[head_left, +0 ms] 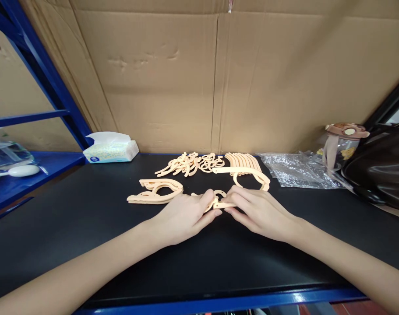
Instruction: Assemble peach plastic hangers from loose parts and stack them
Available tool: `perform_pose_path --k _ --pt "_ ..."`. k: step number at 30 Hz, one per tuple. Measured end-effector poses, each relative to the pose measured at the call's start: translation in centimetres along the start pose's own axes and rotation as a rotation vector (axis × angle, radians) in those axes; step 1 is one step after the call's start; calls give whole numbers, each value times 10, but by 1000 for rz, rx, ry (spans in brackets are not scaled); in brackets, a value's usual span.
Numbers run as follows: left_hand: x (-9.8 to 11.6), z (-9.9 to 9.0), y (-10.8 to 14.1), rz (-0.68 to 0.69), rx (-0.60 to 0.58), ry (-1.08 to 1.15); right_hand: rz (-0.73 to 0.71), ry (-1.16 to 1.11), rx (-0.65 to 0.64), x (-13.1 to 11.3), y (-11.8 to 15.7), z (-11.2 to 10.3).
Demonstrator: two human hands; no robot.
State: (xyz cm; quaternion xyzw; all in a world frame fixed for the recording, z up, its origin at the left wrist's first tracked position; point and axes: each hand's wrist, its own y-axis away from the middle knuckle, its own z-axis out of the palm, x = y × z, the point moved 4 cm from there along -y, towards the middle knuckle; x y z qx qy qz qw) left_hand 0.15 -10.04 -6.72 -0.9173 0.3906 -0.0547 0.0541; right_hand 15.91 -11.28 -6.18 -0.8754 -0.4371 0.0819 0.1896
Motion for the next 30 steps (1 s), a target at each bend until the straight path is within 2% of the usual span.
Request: perform_pose_path --k 7,15,23,30 --pt "-1 0 0 40 -11 -40 -36 -1 -4 -1 0 0" --pt "2 2 2 141 8 -206 -30 -56 -8 -1 2 3" --pt "3 6 4 219 68 -355 36 -176 -65 0 3 4" --pt "5 7 5 229 146 -446 114 -307 -119 2 3 3"
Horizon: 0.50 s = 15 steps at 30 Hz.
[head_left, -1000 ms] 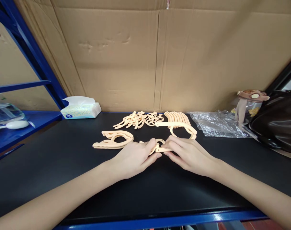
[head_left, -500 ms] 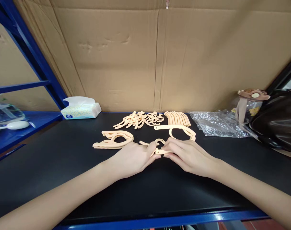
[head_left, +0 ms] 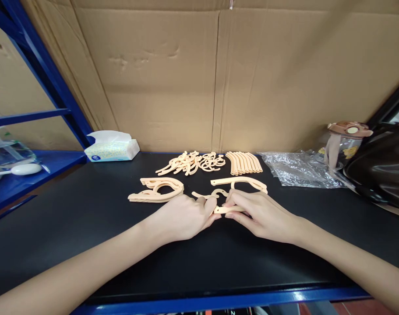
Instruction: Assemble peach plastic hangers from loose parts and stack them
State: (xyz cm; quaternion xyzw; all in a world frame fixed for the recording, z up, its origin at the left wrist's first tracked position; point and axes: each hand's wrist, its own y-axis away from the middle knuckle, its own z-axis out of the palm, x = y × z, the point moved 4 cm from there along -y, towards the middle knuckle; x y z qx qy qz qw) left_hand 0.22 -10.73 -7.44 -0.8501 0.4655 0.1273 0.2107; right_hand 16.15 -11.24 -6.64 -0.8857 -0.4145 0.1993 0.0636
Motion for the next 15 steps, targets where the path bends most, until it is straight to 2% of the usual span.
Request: perform_pose_path --k 7,15 --pt "4 -5 0 21 26 -115 9 -75 -27 1 1 -2" --pt "5 -5 -2 31 29 -98 -1 -125 -16 2 0 -2"
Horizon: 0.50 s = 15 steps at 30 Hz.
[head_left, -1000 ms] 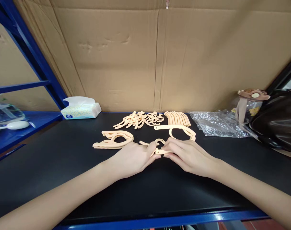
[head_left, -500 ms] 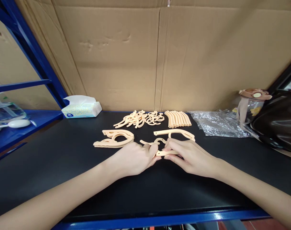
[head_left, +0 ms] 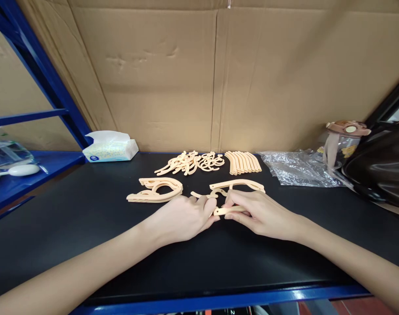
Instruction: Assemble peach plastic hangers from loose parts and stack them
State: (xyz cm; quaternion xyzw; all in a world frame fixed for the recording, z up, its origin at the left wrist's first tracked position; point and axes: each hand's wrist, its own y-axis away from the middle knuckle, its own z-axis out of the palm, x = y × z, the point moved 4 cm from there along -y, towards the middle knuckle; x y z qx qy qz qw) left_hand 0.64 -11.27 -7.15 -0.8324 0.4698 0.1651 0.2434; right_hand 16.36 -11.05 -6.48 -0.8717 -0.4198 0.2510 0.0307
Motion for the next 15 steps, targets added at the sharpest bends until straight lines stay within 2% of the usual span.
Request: perform_pose_path --k 8,15 --pt "3 -1 2 15 54 29 7 5 -12 1 0 1" --pt "5 -2 1 32 47 64 11 9 -13 1 0 2"
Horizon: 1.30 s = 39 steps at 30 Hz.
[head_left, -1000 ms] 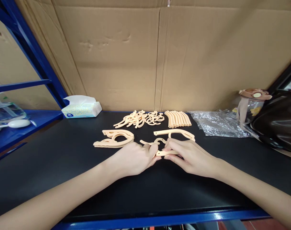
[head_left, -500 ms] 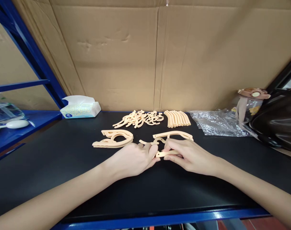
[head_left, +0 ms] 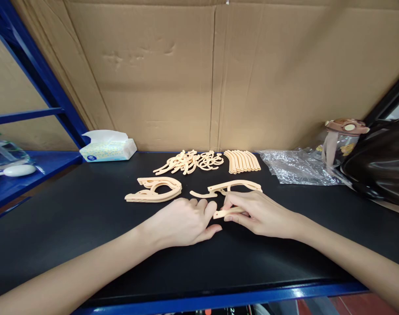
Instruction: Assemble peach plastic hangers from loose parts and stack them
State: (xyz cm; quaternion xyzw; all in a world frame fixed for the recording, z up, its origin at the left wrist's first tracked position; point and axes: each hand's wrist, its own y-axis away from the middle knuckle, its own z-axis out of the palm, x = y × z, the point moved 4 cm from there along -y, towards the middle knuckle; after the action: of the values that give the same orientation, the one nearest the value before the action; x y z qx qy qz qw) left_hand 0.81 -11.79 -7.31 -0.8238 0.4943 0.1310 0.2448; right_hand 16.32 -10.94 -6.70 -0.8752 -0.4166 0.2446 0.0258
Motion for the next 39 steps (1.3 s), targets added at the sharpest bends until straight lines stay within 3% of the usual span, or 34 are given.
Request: perform_pose_path --k 13,21,28,39 --pt "-6 0 -2 -74 -53 240 -68 71 8 2 -1 2" --pt "-15 1 -3 -173 -102 350 -149 175 170 4 -1 -13" --pt "-17 -2 -3 -171 -89 310 -26 312 327 18 0 -29" --pt "-15 -5 -1 -79 -81 285 147 305 274 44 -4 -24"
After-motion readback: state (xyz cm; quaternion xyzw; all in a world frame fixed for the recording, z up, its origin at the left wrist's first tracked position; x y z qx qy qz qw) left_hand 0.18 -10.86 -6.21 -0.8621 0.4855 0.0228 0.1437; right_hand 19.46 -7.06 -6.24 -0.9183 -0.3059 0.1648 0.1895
